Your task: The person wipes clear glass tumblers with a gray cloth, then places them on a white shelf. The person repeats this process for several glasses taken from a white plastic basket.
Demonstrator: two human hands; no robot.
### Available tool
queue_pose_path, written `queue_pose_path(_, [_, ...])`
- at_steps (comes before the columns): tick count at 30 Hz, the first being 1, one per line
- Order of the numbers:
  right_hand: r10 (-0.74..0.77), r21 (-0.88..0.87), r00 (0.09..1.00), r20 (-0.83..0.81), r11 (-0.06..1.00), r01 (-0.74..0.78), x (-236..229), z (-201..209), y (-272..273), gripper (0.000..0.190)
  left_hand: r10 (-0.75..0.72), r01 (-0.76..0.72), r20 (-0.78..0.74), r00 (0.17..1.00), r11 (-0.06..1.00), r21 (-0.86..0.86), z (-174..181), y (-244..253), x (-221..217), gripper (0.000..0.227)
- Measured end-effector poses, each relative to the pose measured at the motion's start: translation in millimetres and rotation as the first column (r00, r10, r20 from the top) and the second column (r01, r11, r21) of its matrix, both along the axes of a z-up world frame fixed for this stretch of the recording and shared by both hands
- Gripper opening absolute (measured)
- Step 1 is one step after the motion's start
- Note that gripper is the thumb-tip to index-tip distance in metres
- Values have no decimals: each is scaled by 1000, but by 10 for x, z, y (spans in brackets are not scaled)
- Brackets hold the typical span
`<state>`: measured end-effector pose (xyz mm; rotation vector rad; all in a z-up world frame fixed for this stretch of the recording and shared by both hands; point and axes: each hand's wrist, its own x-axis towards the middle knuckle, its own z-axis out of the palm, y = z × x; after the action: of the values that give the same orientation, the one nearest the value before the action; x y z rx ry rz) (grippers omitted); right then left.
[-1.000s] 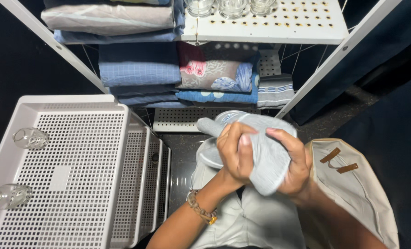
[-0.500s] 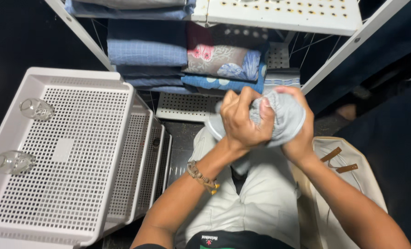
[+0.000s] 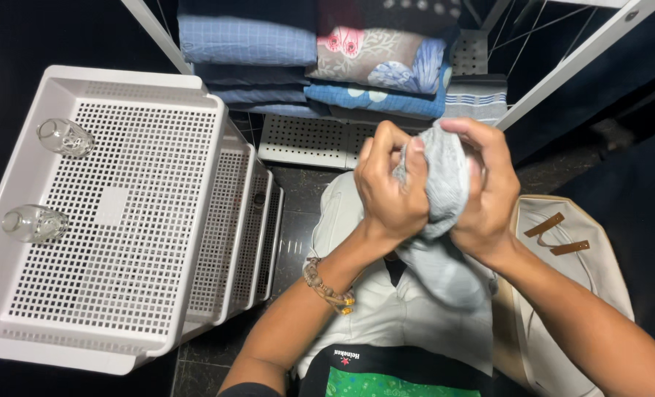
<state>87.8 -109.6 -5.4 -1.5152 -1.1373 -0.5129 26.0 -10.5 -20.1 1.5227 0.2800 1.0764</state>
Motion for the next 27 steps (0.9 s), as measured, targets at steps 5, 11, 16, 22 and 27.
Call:
queue_pose_path(5, [-31,-194,900,-434,979,-60,-211,213,120,46,171,-189,90,981,946,265,-114,186,4,19])
queue_pose_path(11, [52,-80,878,476,997,-15,437,-505,-19,49,-406,388,59,912,808,-443,-253,206,220,30])
queue_pose_path(16, [44,-39,987,-156,998,-51,68,-55,253,71,33,-31,-18,999,995,92,39,294,82,27])
queue_pose_path(22, [-52,-144,987,151,987,74,135,-184,82,50,-298,308,93,950,841,-446,22,255,111,20])
queue_pose_path(27, [-64,-195,997,52,978,73,250,4,39,57,-339,302,-131,932,922,-241,9,182,50,35])
